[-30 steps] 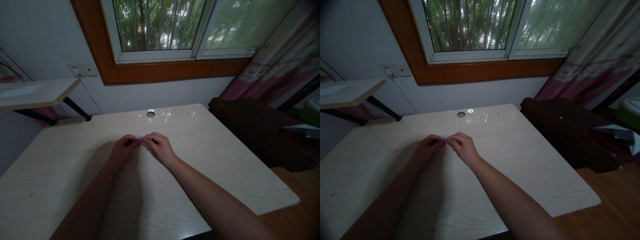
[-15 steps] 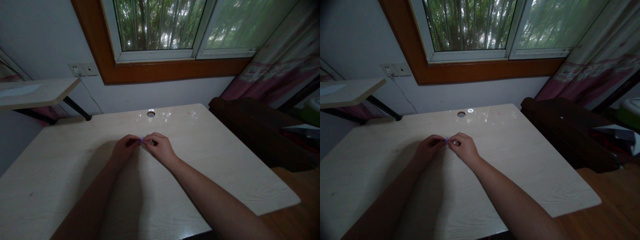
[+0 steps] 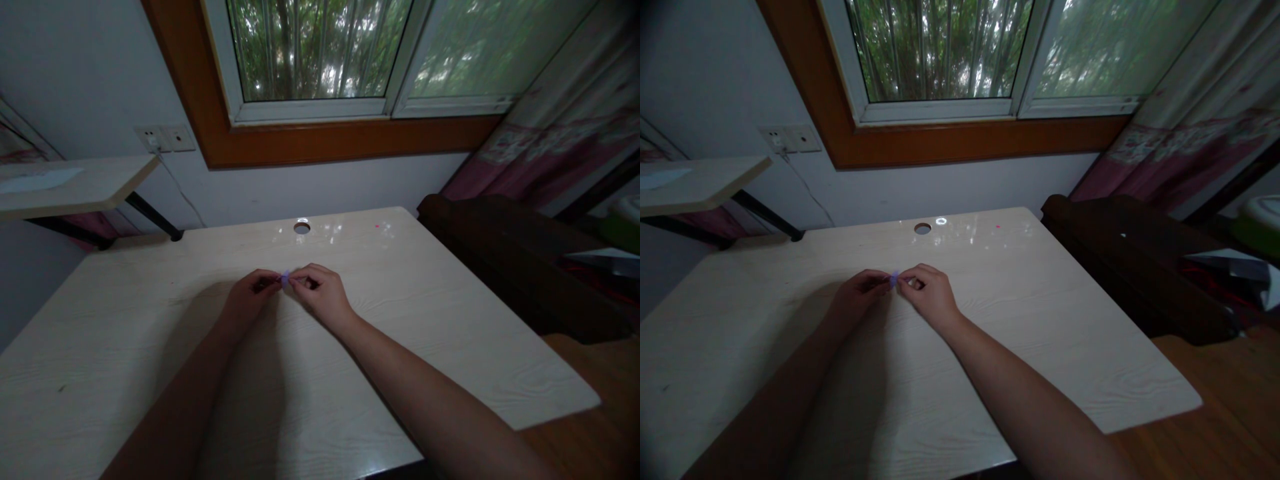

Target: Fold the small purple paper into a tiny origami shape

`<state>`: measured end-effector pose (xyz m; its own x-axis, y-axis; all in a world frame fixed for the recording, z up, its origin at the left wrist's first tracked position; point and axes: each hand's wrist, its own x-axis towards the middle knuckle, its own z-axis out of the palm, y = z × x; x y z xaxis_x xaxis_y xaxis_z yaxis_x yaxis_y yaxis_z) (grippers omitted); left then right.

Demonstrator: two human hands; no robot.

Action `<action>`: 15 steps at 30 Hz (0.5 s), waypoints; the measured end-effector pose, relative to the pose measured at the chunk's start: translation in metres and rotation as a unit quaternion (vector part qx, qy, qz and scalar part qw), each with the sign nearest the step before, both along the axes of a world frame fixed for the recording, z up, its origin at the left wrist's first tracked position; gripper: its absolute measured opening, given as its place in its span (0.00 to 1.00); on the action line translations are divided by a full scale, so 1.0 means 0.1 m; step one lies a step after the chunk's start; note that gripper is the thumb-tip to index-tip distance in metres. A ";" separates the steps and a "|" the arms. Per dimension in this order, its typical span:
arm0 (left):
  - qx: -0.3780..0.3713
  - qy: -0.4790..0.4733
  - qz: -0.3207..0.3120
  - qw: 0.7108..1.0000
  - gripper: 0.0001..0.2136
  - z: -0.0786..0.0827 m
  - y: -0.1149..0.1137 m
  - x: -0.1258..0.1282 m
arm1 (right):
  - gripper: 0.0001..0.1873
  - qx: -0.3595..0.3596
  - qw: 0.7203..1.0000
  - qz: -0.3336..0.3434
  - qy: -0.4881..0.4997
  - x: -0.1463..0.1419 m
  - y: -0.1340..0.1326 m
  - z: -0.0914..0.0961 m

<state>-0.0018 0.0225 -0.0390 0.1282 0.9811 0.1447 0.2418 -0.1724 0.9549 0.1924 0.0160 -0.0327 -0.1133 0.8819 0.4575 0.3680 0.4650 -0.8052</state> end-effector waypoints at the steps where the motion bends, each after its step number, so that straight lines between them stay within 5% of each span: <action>1: -0.003 0.010 -0.002 1.000 0.10 0.01 0.00 0.00 | 0.04 -0.002 1.000 0.004 0.002 0.00 0.00 0.00; 15: 0.000 0.020 0.006 1.000 0.10 0.05 -0.03 0.00 | 0.05 -0.001 0.999 0.043 -0.007 0.00 -0.01 -0.02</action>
